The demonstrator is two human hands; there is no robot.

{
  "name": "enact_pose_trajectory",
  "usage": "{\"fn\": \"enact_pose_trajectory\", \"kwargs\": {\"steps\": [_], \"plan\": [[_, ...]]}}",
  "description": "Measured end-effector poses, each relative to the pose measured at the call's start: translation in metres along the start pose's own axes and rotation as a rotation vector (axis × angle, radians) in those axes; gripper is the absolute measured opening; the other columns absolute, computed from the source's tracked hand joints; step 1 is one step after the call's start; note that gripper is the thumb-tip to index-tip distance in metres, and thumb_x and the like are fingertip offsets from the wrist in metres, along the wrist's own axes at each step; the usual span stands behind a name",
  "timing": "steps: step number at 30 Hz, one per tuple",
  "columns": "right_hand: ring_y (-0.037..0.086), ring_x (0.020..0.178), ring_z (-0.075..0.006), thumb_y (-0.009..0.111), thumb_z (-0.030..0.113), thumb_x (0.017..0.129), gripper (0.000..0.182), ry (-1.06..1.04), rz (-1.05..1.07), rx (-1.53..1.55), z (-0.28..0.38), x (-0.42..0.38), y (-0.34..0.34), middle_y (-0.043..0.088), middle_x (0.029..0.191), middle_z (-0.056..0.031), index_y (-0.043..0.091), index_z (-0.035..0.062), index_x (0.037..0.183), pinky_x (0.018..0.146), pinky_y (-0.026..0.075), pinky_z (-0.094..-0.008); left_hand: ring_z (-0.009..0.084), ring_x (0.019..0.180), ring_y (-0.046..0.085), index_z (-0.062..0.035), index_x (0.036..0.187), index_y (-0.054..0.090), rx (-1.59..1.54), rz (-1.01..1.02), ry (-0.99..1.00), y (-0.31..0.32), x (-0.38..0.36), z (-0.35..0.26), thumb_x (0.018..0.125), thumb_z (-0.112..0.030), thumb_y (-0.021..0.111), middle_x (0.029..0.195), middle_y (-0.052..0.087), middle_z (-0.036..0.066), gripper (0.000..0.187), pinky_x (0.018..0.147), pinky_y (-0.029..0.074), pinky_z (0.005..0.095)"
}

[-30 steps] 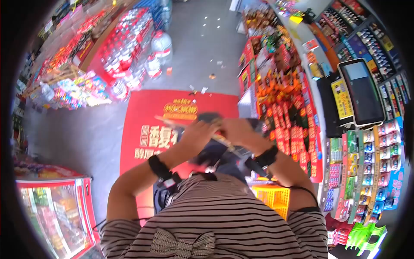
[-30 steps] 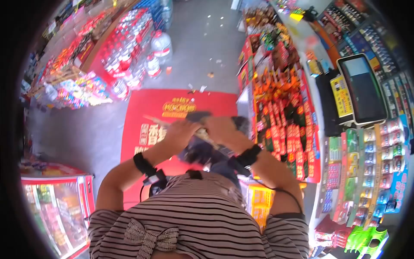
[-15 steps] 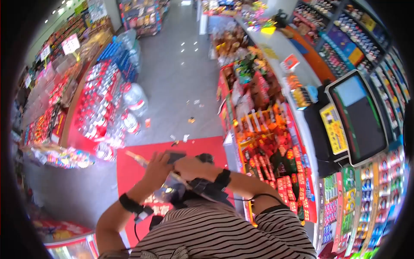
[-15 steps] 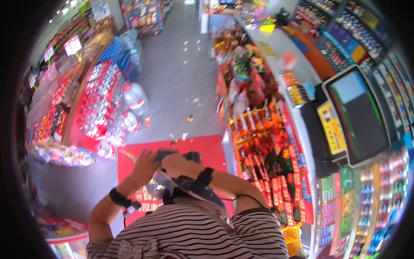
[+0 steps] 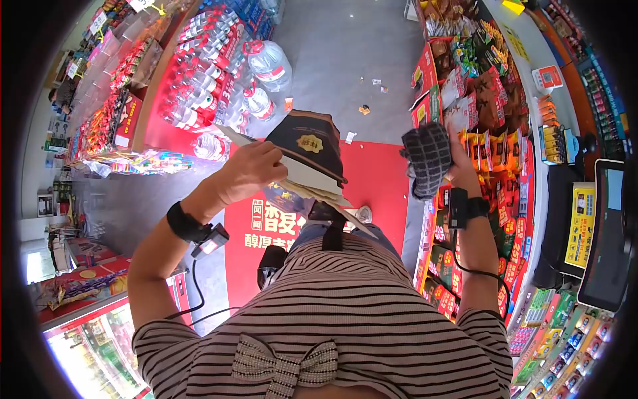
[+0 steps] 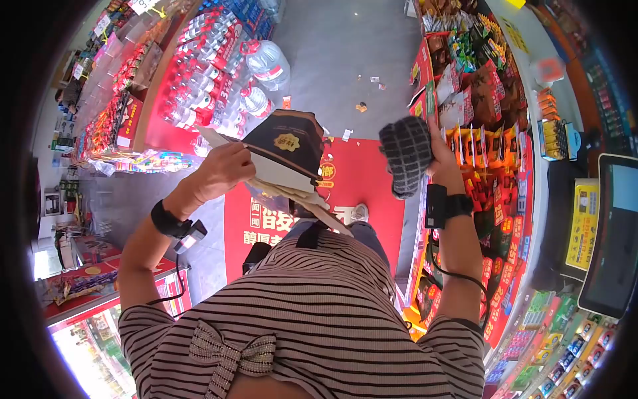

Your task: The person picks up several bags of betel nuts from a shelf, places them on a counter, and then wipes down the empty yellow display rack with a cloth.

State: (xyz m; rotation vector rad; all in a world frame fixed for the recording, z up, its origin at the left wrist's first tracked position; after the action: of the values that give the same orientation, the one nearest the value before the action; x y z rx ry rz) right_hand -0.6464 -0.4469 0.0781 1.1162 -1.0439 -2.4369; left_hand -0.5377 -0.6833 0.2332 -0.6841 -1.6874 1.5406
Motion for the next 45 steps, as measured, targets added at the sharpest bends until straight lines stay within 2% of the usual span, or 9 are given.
{"fn": "enact_pose_trajectory", "kwargs": {"steps": [7, 13, 15, 19, 21, 27, 34, 38, 45], "plan": [[0.055, 0.083, -0.0197, 0.066, 0.03, 0.068, 0.042, -0.922, 0.344, -1.031, 0.012, -0.019, 0.253, 0.058, 0.094, -0.0084, 0.055, 0.0046, 0.1, 0.075, 0.043, -0.0285, 0.0172, 0.058, 0.044, -0.0085, 0.058, 0.039, 0.077, -0.082, 0.172, -0.063, 0.008, -0.019, 0.052, -0.011, 0.055, 0.061, 0.038, 0.003, 0.018, 0.049, 0.041, 0.0268], [0.056, 0.076, -0.0334, 0.055, 0.039, 0.07, 0.042, -0.5, -0.016, -1.898, -0.039, 0.127, 0.124, 0.058, 0.082, -0.0198, 0.059, -0.0013, 0.081, 0.065, 0.044, -0.0383, 0.0182, 0.056, 0.045, -0.0044, 0.06, 0.041, 0.055, -0.078, 0.129, -0.087, -0.043, -0.04, 0.047, -0.009, 0.055, 0.061, 0.04, 0.005, 0.02, 0.05, 0.043, 0.0275], [0.059, 0.067, -0.0277, 0.059, 0.035, 0.069, 0.038, -0.544, -0.054, -1.877, -0.017, 0.123, 0.102, 0.06, 0.074, -0.0166, 0.059, -0.002, 0.077, 0.06, 0.046, -0.0355, 0.02, 0.06, 0.048, -0.003, 0.062, 0.043, 0.093, -0.111, 0.056, -0.106, -0.059, -0.035, 0.046, -0.007, 0.056, 0.065, 0.045, 0.007, 0.021, 0.054, 0.047, 0.0295], [0.055, 0.065, -0.0101, 0.062, 0.024, 0.072, 0.031, -0.404, -0.027, -0.915, -0.006, 0.105, 0.124, 0.06, 0.078, -0.0073, 0.056, -0.0025, 0.086, 0.058, 0.045, -0.0244, 0.0238, 0.067, 0.053, -0.0005, 0.067, 0.048, 0.186, -0.126, -0.056, -0.121, -0.078, -0.023, 0.044, -0.006, 0.056, 0.074, 0.051, 0.011, 0.025, 0.061, 0.05, 0.0326], [0.056, 0.069, -0.0139, 0.061, 0.025, 0.073, 0.033, -0.535, 0.117, -0.644, -0.019, 0.089, 0.173, 0.059, 0.079, -0.0082, 0.054, -0.0013, 0.091, 0.062, 0.045, -0.0274, 0.0247, 0.069, 0.054, 0.0004, 0.069, 0.05, 0.213, -0.149, -0.07, -0.129, -0.08, -0.013, 0.046, -0.004, 0.056, 0.075, 0.052, 0.01, 0.025, 0.059, 0.05, 0.0318], [0.056, 0.075, -0.0177, 0.06, 0.026, 0.07, 0.032, -0.453, 0.155, -1.787, -0.11, 0.144, 0.132, 0.06, 0.079, -0.014, 0.057, -0.0005, 0.089, 0.069, 0.043, -0.0306, 0.0259, 0.074, 0.054, 0.0002, 0.075, 0.05, 0.34, -0.269, -0.061, -0.165, -0.102, -0.007, 0.048, -0.003, 0.058, 0.08, 0.053, 0.011, 0.028, 0.059, 0.05, 0.0321], [0.056, 0.064, -0.0116, 0.064, 0.018, 0.072, 0.029, -0.377, 0.056, -0.806, -0.038, 0.081, 0.173, 0.058, 0.074, -0.0062, 0.055, -0.0036, 0.089, 0.057, 0.044, -0.0238, 0.0259, 0.072, 0.056, 0.0009, 0.079, 0.054, 0.19, -0.281, -0.303, -0.16, -0.142, 0.052, 0.052, 0.004, 0.058, 0.079, 0.054, 0.013, 0.028, 0.06, 0.046, 0.0313], [0.055, 0.065, -0.011, 0.064, 0.017, 0.072, 0.029, -0.438, -0.007, -0.72, -0.03, 0.082, 0.165, 0.059, 0.076, -0.0058, 0.055, -0.0023, 0.091, 0.057, 0.044, -0.0237, 0.0204, 0.068, 0.057, -0.0002, 0.09, 0.056, 0.012, -0.324, -0.75, -0.164, -0.156, 0.13, 0.068, 0.003, 0.06, 0.077, 0.058, 0.012, 0.023, 0.062, 0.044, 0.027], [0.057, 0.068, -0.013, 0.065, 0.021, 0.071, 0.033, -0.461, -0.246, -0.647, -0.022, 0.067, 0.088, 0.059, 0.078, -0.0065, 0.054, -0.0018, 0.093, 0.059, 0.046, -0.0234, 0.01, 0.068, 0.053, 0.0008, 0.094, 0.057, -0.55, -0.31, -1.066, -0.109, -0.167, 0.238, 0.067, 0.001, 0.063, 0.081, 0.061, 0.003, 0.028, 0.063, 0.043, 0.0221]]}}
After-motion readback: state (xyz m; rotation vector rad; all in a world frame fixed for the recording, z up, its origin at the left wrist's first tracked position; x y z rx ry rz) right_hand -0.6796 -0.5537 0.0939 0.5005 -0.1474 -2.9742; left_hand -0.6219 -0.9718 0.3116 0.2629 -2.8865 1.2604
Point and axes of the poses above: each hand's wrist, its own x-axis towards the middle knuckle, its own y-axis out of the palm, z = x × y, the point moved 10 cm from there along x, towards the middle knuckle
